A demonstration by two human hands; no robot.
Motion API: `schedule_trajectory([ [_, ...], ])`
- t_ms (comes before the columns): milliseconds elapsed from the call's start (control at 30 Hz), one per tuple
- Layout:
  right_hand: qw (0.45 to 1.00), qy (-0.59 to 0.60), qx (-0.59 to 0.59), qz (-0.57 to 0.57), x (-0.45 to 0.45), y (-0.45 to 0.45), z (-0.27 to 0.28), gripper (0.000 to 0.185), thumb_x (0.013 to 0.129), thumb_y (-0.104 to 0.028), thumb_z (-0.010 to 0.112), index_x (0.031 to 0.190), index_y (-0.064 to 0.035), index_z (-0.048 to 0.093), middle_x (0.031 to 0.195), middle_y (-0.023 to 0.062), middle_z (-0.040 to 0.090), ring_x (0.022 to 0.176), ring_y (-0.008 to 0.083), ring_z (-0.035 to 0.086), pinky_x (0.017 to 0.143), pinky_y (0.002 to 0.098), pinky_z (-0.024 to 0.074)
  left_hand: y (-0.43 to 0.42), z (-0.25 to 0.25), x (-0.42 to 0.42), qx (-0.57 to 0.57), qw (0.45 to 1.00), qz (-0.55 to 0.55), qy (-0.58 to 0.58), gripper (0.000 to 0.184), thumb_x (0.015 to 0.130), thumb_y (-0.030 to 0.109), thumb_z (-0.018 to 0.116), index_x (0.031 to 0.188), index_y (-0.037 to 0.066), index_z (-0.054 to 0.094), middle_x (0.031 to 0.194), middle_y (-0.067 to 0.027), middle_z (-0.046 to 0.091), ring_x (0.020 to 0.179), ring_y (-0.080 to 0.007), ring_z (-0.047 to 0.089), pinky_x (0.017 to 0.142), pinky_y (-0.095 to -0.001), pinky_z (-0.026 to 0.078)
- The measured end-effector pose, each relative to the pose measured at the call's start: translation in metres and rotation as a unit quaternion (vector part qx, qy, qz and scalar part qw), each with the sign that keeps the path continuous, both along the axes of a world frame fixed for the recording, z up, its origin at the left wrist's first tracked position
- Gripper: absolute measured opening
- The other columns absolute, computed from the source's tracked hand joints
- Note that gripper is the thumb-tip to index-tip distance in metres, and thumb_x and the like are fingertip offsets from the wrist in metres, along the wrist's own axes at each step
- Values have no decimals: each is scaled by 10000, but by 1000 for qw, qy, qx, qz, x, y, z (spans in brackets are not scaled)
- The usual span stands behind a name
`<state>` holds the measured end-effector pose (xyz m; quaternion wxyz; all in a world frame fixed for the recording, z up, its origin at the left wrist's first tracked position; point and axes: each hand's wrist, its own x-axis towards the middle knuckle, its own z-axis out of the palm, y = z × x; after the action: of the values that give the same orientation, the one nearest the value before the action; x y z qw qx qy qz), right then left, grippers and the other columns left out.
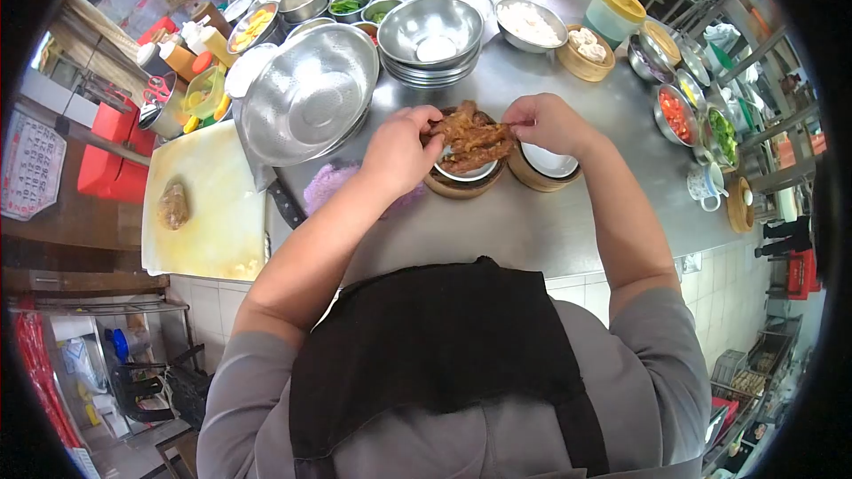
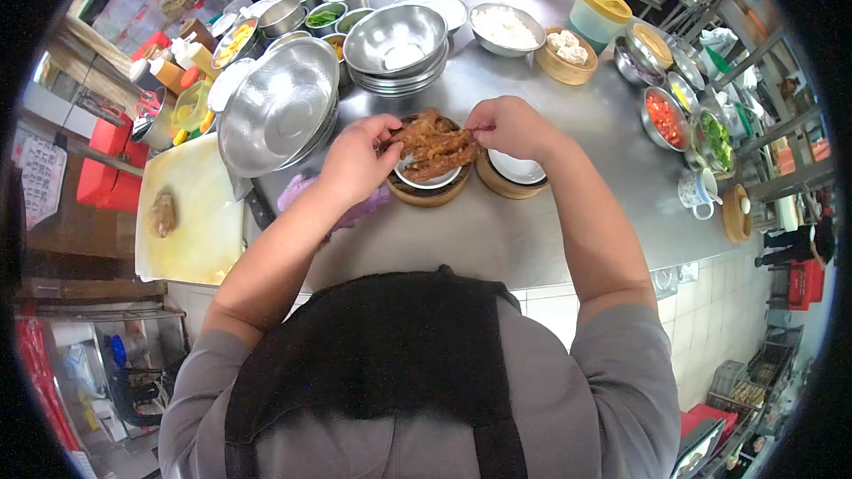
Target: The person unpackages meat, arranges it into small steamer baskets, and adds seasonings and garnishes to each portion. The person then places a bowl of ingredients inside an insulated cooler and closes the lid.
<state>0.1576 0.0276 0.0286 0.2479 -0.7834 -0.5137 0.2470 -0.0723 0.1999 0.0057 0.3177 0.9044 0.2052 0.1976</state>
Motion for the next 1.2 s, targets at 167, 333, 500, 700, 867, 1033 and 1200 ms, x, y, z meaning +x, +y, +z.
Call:
schedule_trajectory([
  [167,999,18,13,-44,-5,4,17,194,832,-73,701,1011,-7,735,916,119,751,841,198,708,792,333,571,5,-6,-1,4,1000,-17,24,359,809,179,786,1134,62,690,962,-128,693,868,-294,675,793,-398,543],
  [333,996,39,35,-72,2,-2,27,177,838,-73,712,1000,-5,735,915,99,748,837,168,700,779,318,566,1,1,-2,32,997,0,63,307,813,196,771,1072,41,712,1002,-168,681,969,-355,665,870,-447,530],
  [500,990,109,59,-64,9,-8,29,144,857,-78,723,979,-2,728,901,66,734,830,124,676,776,299,560,9,-6,3,28,996,12,87,270,796,190,779,1008,32,722,954,-149,694,882,-330,687,811,-418,546],
  [700,987,136,75,-49,-13,2,2,129,855,-83,738,953,0,722,883,57,725,813,117,661,752,304,551,36,-9,17,-94,986,-28,133,243,813,152,771,1006,16,716,862,-108,704,802,-244,683,764,-364,549],
  [867,998,0,53,-15,-20,4,-13,154,839,-125,726,974,-52,745,929,102,724,870,242,679,811,364,545,44,-1,22,-122,980,-51,147,227,809,114,766,997,10,696,834,-70,690,765,-177,648,738,-327,532],
  [1033,994,-99,33,-23,-23,17,9,302,858,-182,702,1146,-94,722,1056,125,714,978,321,667,894,412,532,35,5,20,-39,991,-76,101,213,804,101,748,986,22,671,891,-98,682,816,-228,652,758,-356,528],
  [1200,989,-95,104,42,-12,34,-14,394,860,-140,704,1252,-99,682,1118,120,714,1030,291,665,944,385,532,35,3,21,14,993,-102,61,206,809,75,722,999,36,655,918,-130,664,861,-289,639,788,-396,519],
])
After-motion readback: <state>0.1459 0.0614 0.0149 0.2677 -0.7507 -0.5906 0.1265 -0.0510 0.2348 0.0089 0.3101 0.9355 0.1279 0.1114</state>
